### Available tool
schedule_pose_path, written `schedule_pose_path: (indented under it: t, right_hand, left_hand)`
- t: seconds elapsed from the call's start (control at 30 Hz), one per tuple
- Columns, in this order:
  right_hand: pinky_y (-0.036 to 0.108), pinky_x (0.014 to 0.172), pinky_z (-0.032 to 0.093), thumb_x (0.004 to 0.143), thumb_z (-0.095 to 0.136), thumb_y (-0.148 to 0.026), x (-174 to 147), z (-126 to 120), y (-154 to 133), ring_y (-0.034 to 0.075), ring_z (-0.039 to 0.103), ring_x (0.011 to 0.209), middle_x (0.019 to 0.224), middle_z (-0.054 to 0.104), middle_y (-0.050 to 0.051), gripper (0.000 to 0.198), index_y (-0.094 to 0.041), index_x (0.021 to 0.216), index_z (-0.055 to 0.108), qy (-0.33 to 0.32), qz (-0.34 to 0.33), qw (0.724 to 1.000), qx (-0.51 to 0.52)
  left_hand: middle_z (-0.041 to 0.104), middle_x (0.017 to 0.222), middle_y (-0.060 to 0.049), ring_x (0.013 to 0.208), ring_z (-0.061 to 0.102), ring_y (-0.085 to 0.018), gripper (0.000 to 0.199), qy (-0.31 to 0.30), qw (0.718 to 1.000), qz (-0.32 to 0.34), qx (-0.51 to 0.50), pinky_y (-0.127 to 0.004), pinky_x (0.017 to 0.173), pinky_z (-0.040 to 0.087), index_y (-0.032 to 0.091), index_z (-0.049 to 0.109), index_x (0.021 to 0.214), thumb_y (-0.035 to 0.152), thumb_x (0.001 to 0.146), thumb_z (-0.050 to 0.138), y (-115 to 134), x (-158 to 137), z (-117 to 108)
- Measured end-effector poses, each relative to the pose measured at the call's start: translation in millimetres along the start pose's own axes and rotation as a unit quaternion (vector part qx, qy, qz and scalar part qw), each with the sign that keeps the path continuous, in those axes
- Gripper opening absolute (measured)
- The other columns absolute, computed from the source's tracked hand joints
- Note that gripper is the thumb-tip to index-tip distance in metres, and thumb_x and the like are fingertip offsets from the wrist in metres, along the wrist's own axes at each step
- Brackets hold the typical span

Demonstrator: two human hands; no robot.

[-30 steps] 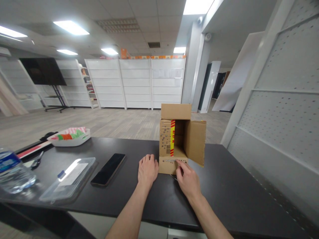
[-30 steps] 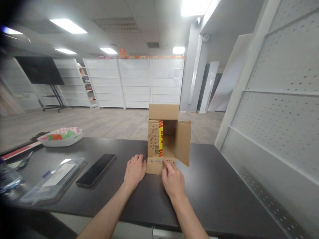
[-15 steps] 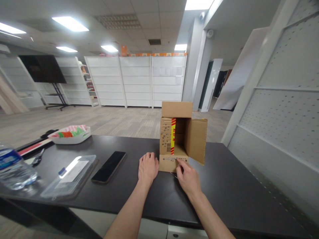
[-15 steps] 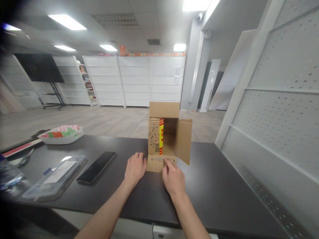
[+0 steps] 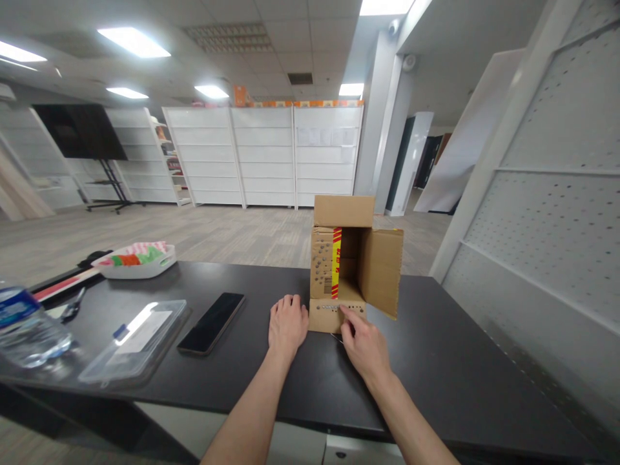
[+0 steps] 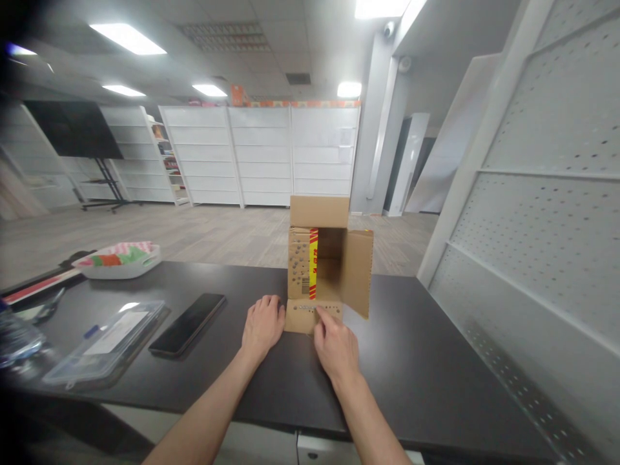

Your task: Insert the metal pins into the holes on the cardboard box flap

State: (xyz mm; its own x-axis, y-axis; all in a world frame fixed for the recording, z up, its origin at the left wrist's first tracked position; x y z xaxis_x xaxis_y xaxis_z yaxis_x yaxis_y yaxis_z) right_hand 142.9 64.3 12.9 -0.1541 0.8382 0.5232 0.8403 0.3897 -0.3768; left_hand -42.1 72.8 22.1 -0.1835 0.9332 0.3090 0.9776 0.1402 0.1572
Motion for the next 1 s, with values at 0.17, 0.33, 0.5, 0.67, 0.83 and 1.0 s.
schedule_pose_path:
  t: [0.17, 0.33, 0.5, 0.67, 0.83, 1.0]
  right_hand:
    - [0.028, 0.064, 0.053, 0.092, 0.049, -0.018, 0.7, 0.7, -2.0, 0.021, 0.074, 0.075, 0.099, 0.078, 0.003, 0.041, -0.028, 0.128, 0.066, -0.039, 0.012, 0.999, -0.014]
    - [0.028, 0.069, 0.053, 0.094, 0.048, -0.019, 1.0, -1.0, -5.4, 0.021, 0.074, 0.082, 0.102, 0.077, 0.004, 0.042, -0.028, 0.133, 0.063, -0.085, 0.027, 0.996, -0.023]
    - [0.028, 0.069, 0.053, 0.095, 0.048, -0.020, 1.3, -0.3, -5.8, 0.022, 0.074, 0.082, 0.101, 0.077, 0.004, 0.042, -0.029, 0.133, 0.063, -0.094, 0.032, 0.995, -0.030]
    - [0.029, 0.072, 0.053, 0.095, 0.047, -0.020, 1.2, -2.8, -2.1, 0.022, 0.074, 0.084, 0.107, 0.076, 0.005, 0.042, -0.026, 0.133, 0.063, -0.070, 0.057, 0.996, -0.021]
    - [0.031, 0.071, 0.053, 0.095, 0.046, -0.022, 0.2, -4.3, 0.3, 0.024, 0.074, 0.084, 0.106, 0.076, 0.006, 0.041, -0.025, 0.132, 0.064, -0.064, 0.074, 0.995, -0.018]
    - [0.030, 0.071, 0.051, 0.095, 0.047, -0.022, -0.2, -6.5, 0.0, 0.023, 0.074, 0.083, 0.103, 0.077, 0.005, 0.040, -0.026, 0.130, 0.065, -0.062, 0.078, 0.995, -0.013]
  left_hand:
    - [0.063, 0.114, -0.011, 0.111, 0.057, -0.025, 0.025, -0.001, 1.000, 0.000, 0.001, -0.039, 0.097, 0.040, 0.018, 0.061, 0.109, 0.027, 0.097, 0.041, -0.2, 0.7, 2.8]
    - [0.063, 0.113, -0.011, 0.111, 0.057, -0.025, 0.025, 0.004, 1.000, -0.003, 0.003, -0.039, 0.097, 0.040, 0.018, 0.061, 0.110, 0.028, 0.097, 0.042, -0.6, 0.9, 3.9]
    - [0.063, 0.113, -0.011, 0.110, 0.057, -0.025, 0.026, 0.001, 1.000, -0.001, 0.002, -0.040, 0.096, 0.041, 0.017, 0.062, 0.109, 0.027, 0.097, 0.042, 0.4, 0.7, 2.2]
    - [0.063, 0.113, -0.011, 0.111, 0.057, -0.024, 0.025, -0.004, 1.000, -0.003, 0.001, -0.039, 0.097, 0.040, 0.018, 0.061, 0.110, 0.028, 0.097, 0.042, -0.9, 1.4, 3.7]
    - [0.063, 0.113, -0.010, 0.110, 0.057, -0.025, 0.026, 0.002, 1.000, 0.001, 0.000, -0.040, 0.097, 0.041, 0.017, 0.061, 0.109, 0.028, 0.097, 0.041, -1.4, 1.2, 4.3]
    - [0.063, 0.112, -0.011, 0.110, 0.057, -0.025, 0.026, 0.005, 1.000, 0.002, 0.000, -0.040, 0.097, 0.041, 0.017, 0.061, 0.109, 0.028, 0.097, 0.041, -0.6, 1.0, 2.9]
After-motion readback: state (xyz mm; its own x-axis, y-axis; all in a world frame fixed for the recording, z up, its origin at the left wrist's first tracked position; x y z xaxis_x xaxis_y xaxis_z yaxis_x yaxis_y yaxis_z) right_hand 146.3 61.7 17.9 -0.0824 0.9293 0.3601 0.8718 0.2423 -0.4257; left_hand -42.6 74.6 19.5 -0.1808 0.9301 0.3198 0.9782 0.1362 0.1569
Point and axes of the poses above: each hand's wrist, its own x-axis towards the middle knuckle, its own z-axis out of the palm, y = z × x, the point moved 6 cm from there along x, towards the middle knuckle
